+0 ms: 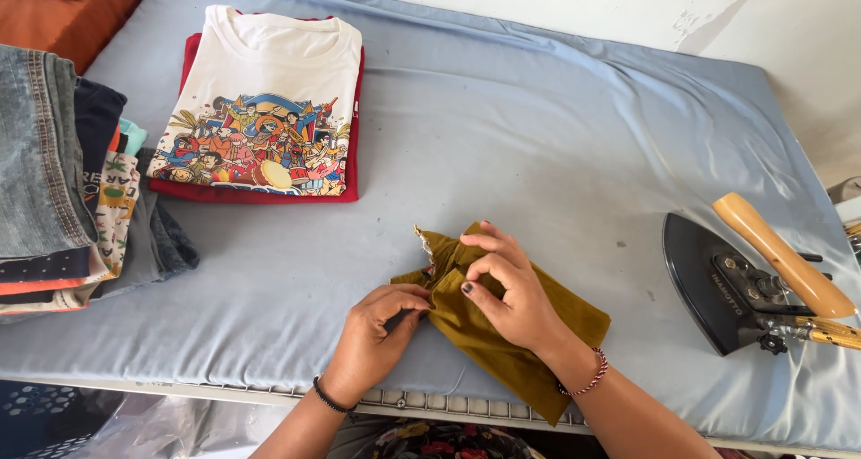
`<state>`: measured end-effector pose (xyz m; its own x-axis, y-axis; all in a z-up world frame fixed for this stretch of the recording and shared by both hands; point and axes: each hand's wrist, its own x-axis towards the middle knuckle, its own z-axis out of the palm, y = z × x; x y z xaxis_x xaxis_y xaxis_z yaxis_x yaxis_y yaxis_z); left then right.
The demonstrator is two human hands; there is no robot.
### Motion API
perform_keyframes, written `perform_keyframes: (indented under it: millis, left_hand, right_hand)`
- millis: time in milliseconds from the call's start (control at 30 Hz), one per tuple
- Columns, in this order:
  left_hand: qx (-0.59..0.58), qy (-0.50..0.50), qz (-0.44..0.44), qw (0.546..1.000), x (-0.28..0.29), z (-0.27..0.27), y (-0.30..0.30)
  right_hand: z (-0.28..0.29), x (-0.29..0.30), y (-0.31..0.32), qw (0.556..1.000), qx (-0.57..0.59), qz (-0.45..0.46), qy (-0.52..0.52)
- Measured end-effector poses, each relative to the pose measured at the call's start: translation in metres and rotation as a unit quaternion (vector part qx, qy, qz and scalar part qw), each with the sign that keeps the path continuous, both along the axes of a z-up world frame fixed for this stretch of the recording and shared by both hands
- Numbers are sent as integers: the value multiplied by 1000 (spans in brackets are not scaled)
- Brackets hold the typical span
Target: The person irons a mustard-colored shirt on a padded ironing board, smoothing the fabric with a black electric iron. After folding the shirt, the person retrieves a white shirt with a dinosaur print from a laundry basket, turns it inside out, and irons it on the same board.
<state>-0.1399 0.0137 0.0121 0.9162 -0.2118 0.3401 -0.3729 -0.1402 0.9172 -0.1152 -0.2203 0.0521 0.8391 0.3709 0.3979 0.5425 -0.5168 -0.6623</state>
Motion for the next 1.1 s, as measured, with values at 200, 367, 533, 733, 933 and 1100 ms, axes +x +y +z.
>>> perform_keyframes:
  millis: [200,367,533,733,933,1100]
  left_hand:
    - [-16,83,6,996,-2,3,-1]
    - [39,136,52,989,-1,18,-6]
    - [180,-138,112,968,-7,38,-12]
    - [286,-243,-16,927,-6,35,-64]
    - [444,-188,17,876,21,-3,-71]
    - [434,-194,27,879,22,-8,-63]
  right_hand:
    - [-3,4,3,994,-61,-80,-43]
    - [6,11,3,989,-123,-87,0]
    - [43,-7,-49,984,-115,-117,-65]
    - [20,-61,-65,938,-306,-139,-85]
    - [-31,-73,-71,922,-349,-166,39]
    - [-36,-74,-78,919,-354,-170,35]
